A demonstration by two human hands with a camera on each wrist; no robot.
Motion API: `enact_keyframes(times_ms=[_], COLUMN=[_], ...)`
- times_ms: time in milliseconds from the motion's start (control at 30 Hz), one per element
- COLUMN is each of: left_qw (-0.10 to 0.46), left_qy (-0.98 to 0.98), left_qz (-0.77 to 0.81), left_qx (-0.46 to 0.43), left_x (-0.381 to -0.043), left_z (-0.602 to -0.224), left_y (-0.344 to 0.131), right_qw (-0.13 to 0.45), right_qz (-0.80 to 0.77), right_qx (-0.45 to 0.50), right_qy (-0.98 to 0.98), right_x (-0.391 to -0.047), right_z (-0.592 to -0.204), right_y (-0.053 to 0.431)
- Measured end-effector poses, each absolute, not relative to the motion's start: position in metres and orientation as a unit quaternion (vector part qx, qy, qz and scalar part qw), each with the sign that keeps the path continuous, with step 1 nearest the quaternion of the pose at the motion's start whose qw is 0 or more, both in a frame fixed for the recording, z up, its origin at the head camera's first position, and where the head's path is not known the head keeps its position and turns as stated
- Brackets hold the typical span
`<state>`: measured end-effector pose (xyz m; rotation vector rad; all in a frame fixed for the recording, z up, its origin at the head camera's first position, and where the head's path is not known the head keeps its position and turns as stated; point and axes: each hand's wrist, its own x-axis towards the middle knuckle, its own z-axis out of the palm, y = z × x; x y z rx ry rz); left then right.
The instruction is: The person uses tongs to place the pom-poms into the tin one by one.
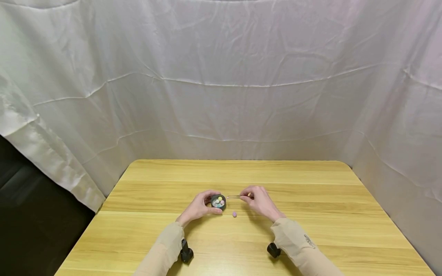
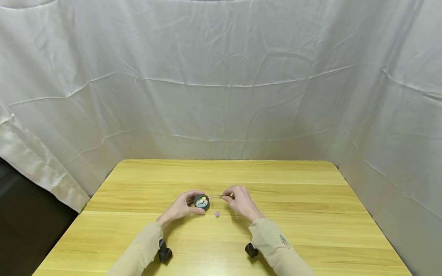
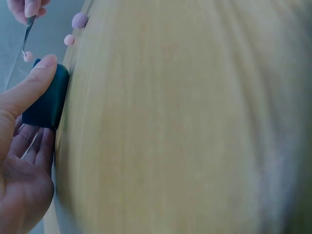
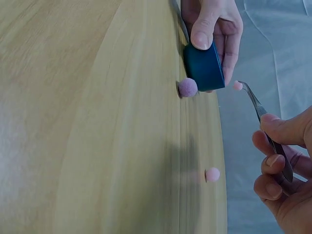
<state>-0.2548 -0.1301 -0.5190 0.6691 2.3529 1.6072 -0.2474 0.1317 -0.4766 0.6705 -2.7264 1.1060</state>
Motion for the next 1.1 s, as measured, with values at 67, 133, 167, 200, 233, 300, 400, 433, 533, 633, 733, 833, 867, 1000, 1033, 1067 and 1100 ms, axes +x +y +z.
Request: enact_keyframes(times_ms=[67, 133, 167, 200, 233, 300, 400, 433, 533, 633, 733, 833, 867, 1000, 1033, 1067, 1100], left_qw=[0.106, 0.106, 0.105, 0.105, 0.105, 0.104, 0.104, 0.104, 0.106, 0.107, 0.108, 0.107, 0.106, 0.106, 0.107, 0.108, 0.109], left_qy=[0.799, 0.799, 0.8, 0.8, 0.8, 0.8, 0.8, 0.8, 0.799, 0.799, 0.798, 0.799, 0.799, 0.797, 0.797, 0.796, 0.796], left_qz=[0.546, 0.547, 0.546, 0.546, 0.546, 0.545, 0.546, 0.546, 0.547, 0.547, 0.548, 0.547, 0.547, 0.548, 0.548, 0.549, 0.55], left_qx=[0.227, 0.227, 0.227, 0.226, 0.226, 0.226, 0.226, 0.226, 0.226, 0.226, 0.226, 0.227, 0.227, 0.229, 0.229, 0.229, 0.229], left_x=[-0.255, -0.255, -0.255, -0.255, -0.255, -0.255, -0.256, -0.256, -0.255, -0.255, -0.255, -0.255, -0.255, -0.256, -0.256, -0.256, -0.256], left_z=[-0.519, -0.52, -0.52, -0.52, -0.52, -0.52, -0.52, -0.52, -0.52, -0.519, -0.519, -0.52, -0.52, -0.521, -0.521, -0.521, -0.521], left_y=[-0.13, -0.13, -0.13, -0.13, -0.13, -0.13, -0.13, -0.13, -0.13, -0.13, -0.131, -0.131, -0.131, -0.131, -0.131, -0.131, -0.131], right_qw=[0.061, 0.059, 0.058, 0.058, 0.057, 0.057, 0.06, 0.061, 0.061, 0.059, 0.059, 0.058, 0.058, 0.052, 0.05, 0.046, 0.043], right_qz=[0.368, 0.37, 0.371, 0.371, 0.372, 0.373, 0.373, 0.374, 0.375, 0.376, 0.375, 0.371, 0.37, 0.371, 0.373, 0.377, 0.379], right_qx=[0.223, 0.224, 0.225, 0.226, 0.227, 0.229, 0.232, 0.232, 0.231, 0.23, 0.233, 0.234, 0.233, 0.226, 0.224, 0.222, 0.221], right_qy=[-0.901, -0.9, -0.899, -0.899, -0.898, -0.897, -0.896, -0.896, -0.896, -0.896, -0.896, -0.897, -0.898, -0.899, -0.899, -0.898, -0.898], right_x=[-0.247, -0.246, -0.246, -0.246, -0.246, -0.246, -0.247, -0.247, -0.247, -0.247, -0.246, -0.246, -0.246, -0.245, -0.245, -0.245, -0.244], right_z=[-0.475, -0.475, -0.475, -0.474, -0.474, -0.475, -0.475, -0.475, -0.474, -0.473, -0.473, -0.473, -0.473, -0.473, -0.472, -0.472, -0.472], right_y=[0.131, 0.129, 0.129, 0.128, 0.127, 0.126, 0.124, 0.123, 0.122, 0.12, 0.118, 0.116, 0.115, 0.112, 0.112, 0.111, 0.111])
